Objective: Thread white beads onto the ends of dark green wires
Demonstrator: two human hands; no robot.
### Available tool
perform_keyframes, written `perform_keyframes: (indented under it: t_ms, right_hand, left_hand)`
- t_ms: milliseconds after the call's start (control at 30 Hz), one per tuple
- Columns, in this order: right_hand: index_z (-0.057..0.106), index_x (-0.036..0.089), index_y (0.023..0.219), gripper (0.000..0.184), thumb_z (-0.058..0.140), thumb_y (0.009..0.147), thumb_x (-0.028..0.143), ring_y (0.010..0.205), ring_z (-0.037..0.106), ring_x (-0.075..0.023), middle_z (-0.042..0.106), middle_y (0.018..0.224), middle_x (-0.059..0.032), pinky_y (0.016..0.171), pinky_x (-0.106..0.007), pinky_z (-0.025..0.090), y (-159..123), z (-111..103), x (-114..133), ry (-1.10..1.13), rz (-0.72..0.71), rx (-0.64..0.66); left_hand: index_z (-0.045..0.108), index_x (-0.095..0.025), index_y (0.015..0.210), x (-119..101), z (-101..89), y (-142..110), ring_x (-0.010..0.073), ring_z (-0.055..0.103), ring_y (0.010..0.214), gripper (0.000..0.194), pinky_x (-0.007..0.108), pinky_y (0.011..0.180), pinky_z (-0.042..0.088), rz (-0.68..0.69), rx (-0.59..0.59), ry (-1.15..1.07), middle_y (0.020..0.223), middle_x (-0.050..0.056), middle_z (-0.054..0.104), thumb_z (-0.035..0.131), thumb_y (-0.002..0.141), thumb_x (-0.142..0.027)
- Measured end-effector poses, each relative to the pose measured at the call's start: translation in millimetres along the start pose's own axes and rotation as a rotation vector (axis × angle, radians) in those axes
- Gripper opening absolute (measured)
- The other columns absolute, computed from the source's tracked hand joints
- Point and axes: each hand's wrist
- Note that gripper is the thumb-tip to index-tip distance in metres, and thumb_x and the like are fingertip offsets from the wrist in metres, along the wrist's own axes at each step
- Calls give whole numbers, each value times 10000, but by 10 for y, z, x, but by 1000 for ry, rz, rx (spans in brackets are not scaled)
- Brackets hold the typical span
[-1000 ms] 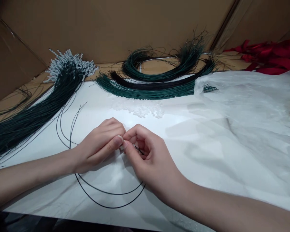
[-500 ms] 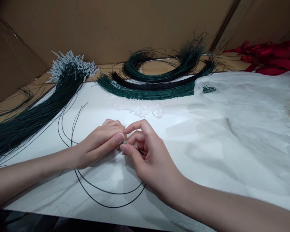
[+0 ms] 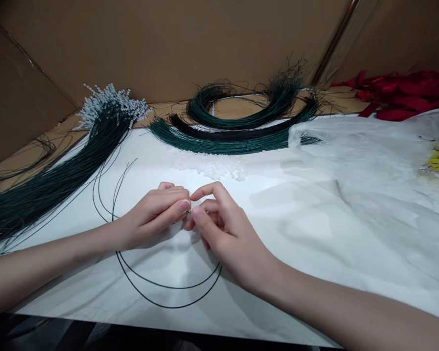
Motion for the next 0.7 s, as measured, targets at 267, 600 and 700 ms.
perform_keyframes:
  t_ms: [267,600,700]
  right_hand:
    - [556,182,867,275,488,995,417,513,430,-74,559,654,30,487,-228,269,51,-65,75,25,113,64]
    - [567,163,809,284,535,970,395,445,310,-58,482,540,63,438,-213,200,141,158,332,152,-155,84]
    - [581,178,822,258,534,980,376,471,346,-67,478,539,61,441,-204,224,261,275,638,144,-300,99]
  left_hand:
    - [394,-175,648,32,-57,-43,115,364,599,425,307,639,293,-77,-156,-157,625,-29,400,381,1028,-364]
    - [566,-199,1190,32,-144,-44,212,616,995,574,375,957,444,-96,-175,-955,1029,92,645,302,967,-658]
    - [479,-205,1325,-107,-217,-210,232,658,964,679,434,994,431,-103,140,-1045,972,100,684,331,920,-730]
Point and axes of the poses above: each hand's wrist, its own y-axis towards the middle knuckle, its own z-axis out of the palm, x = y × z
